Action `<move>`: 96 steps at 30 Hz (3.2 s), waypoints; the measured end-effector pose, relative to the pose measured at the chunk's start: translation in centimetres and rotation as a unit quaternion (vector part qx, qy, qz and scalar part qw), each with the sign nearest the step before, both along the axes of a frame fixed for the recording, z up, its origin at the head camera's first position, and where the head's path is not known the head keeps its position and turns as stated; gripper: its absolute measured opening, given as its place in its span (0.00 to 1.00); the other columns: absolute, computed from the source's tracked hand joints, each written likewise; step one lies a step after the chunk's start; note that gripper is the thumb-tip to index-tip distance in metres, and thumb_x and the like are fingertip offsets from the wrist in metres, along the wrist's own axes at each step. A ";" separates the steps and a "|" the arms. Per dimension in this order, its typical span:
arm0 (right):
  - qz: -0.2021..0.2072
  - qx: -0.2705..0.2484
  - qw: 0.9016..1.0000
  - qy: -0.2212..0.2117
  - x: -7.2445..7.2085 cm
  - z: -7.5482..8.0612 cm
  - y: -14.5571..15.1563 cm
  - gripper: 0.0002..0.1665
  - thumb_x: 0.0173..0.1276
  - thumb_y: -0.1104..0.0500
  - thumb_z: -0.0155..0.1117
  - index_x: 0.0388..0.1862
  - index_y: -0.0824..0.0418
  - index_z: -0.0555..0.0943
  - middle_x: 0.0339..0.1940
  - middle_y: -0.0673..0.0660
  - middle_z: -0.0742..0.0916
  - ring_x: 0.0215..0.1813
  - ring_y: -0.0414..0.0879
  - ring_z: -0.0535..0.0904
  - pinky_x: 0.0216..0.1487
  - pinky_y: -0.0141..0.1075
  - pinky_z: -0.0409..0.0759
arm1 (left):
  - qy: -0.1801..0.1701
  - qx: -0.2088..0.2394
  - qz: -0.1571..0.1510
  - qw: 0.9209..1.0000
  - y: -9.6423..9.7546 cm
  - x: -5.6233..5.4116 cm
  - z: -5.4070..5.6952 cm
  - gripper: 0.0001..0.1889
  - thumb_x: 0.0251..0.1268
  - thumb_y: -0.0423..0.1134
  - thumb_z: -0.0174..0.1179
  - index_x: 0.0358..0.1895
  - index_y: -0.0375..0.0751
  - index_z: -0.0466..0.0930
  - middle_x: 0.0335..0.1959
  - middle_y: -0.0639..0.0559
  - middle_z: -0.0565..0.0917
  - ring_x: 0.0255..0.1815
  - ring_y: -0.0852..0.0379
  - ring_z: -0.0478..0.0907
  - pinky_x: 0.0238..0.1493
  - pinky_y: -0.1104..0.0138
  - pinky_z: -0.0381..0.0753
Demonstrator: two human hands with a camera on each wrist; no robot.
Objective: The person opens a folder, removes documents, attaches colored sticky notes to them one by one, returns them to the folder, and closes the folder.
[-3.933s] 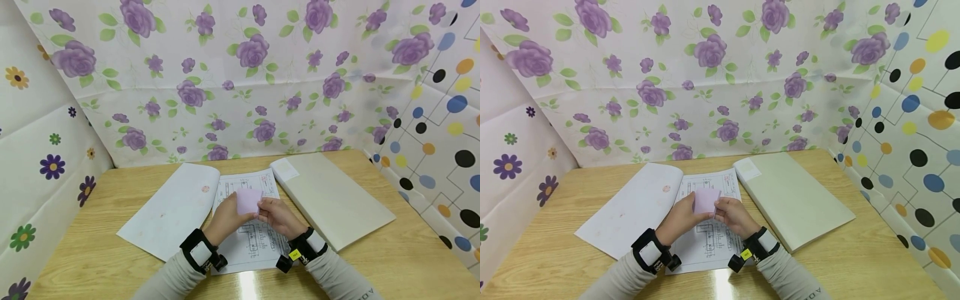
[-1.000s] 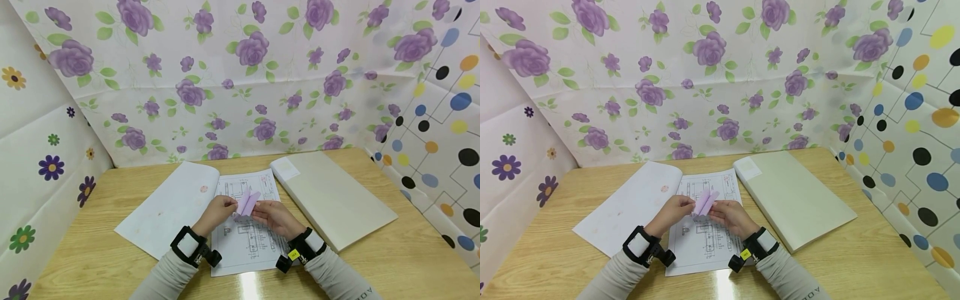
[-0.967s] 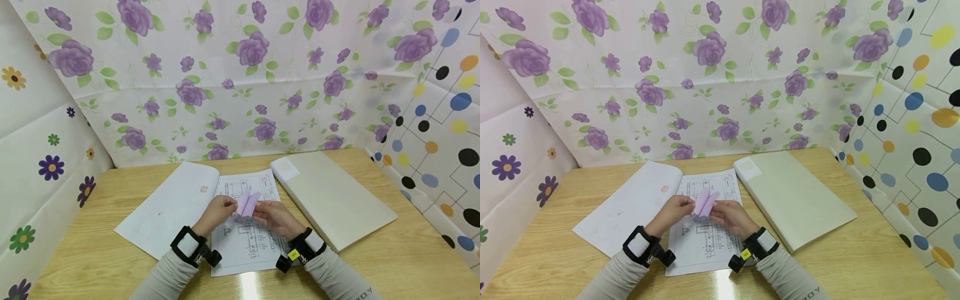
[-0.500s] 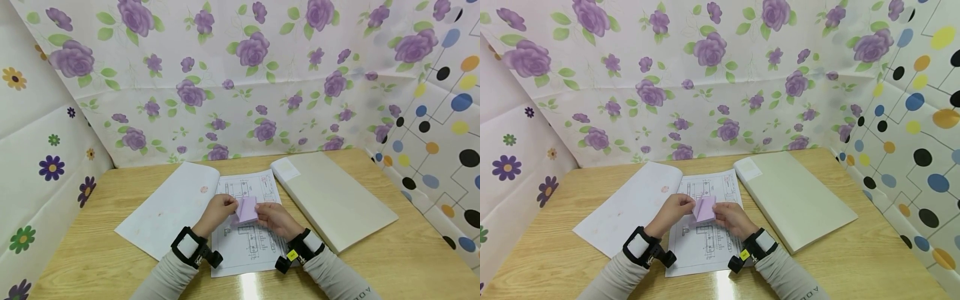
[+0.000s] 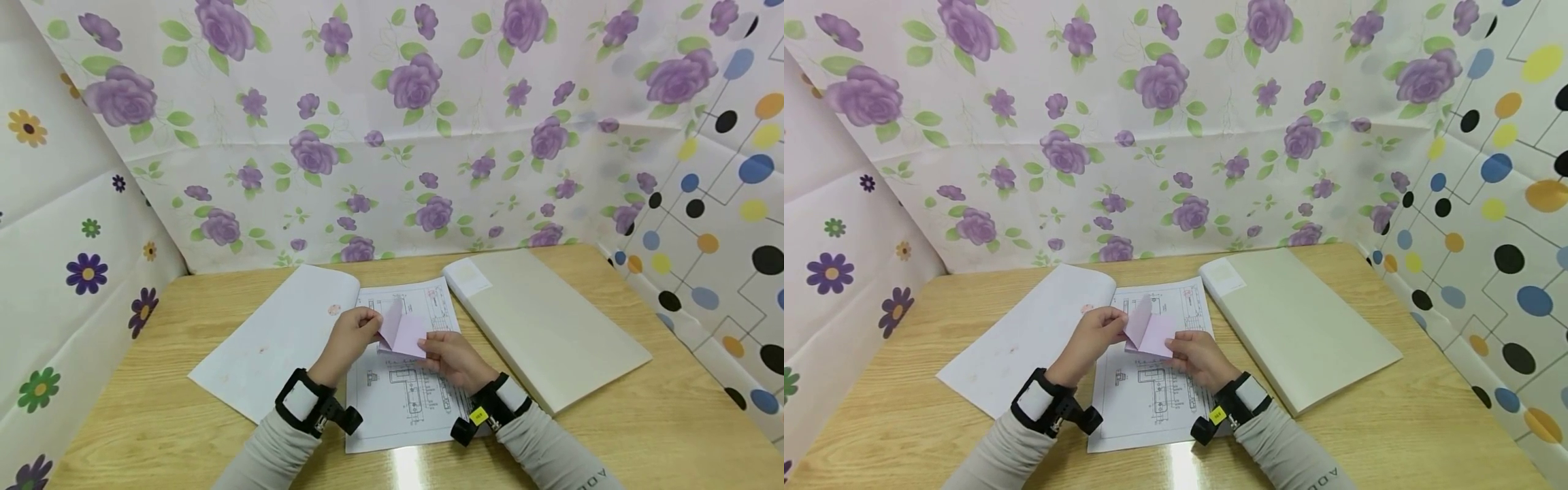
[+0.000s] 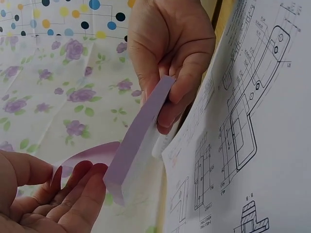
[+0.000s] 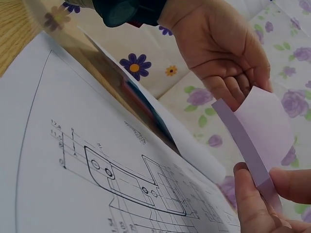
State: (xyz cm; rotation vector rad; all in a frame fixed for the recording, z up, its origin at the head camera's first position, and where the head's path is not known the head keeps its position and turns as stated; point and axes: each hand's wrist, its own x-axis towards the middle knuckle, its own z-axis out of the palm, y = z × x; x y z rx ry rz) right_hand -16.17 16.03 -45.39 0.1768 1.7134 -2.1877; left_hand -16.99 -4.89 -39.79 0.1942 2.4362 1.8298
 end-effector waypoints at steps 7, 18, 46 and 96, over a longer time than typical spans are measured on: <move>-0.008 -0.017 1.000 0.004 -0.1 0.4 0.2 0.13 0.84 0.71 0.53 0.58 0.80 0.76 0.41 0.57 0.88 0.41 0.40 0.88 0.43 0.29 0.88 | -0.009 0.023 0.029 0.999 -0.5 -0.5 0.0 0.10 0.83 0.26 0.52 0.48 0.19 0.82 0.40 0.35 0.86 0.46 0.40 0.90 0.51 0.59 0.90; -0.013 -0.002 1.000 0.018 0.0 0.9 0.4 0.11 0.83 0.72 0.53 0.56 0.79 0.77 0.37 0.56 0.86 0.39 0.39 0.87 0.43 0.28 0.88 | -0.020 0.059 0.059 0.996 -1.5 -0.8 0.3 0.11 0.84 0.28 0.51 0.50 0.20 0.81 0.39 0.37 0.85 0.41 0.51 0.88 0.49 0.63 0.90; -0.031 0.036 0.999 0.021 0.5 0.7 0.9 0.16 0.81 0.72 0.57 0.62 0.82 0.75 0.38 0.56 0.88 0.37 0.40 0.88 0.38 0.27 0.86 | -0.009 0.087 0.087 0.992 -2.7 -1.3 0.5 0.12 0.84 0.25 0.49 0.50 0.15 0.79 0.43 0.31 0.85 0.39 0.56 0.84 0.43 0.71 0.88; -0.081 0.032 0.996 0.034 0.5 1.2 3.4 0.13 0.82 0.72 0.55 0.59 0.79 0.78 0.36 0.51 0.88 0.37 0.38 0.84 0.39 0.26 0.83 | 0.008 0.110 0.059 0.992 -3.8 -0.9 0.7 0.13 0.84 0.26 0.51 0.54 0.14 0.79 0.40 0.36 0.87 0.34 0.64 0.84 0.40 0.75 0.86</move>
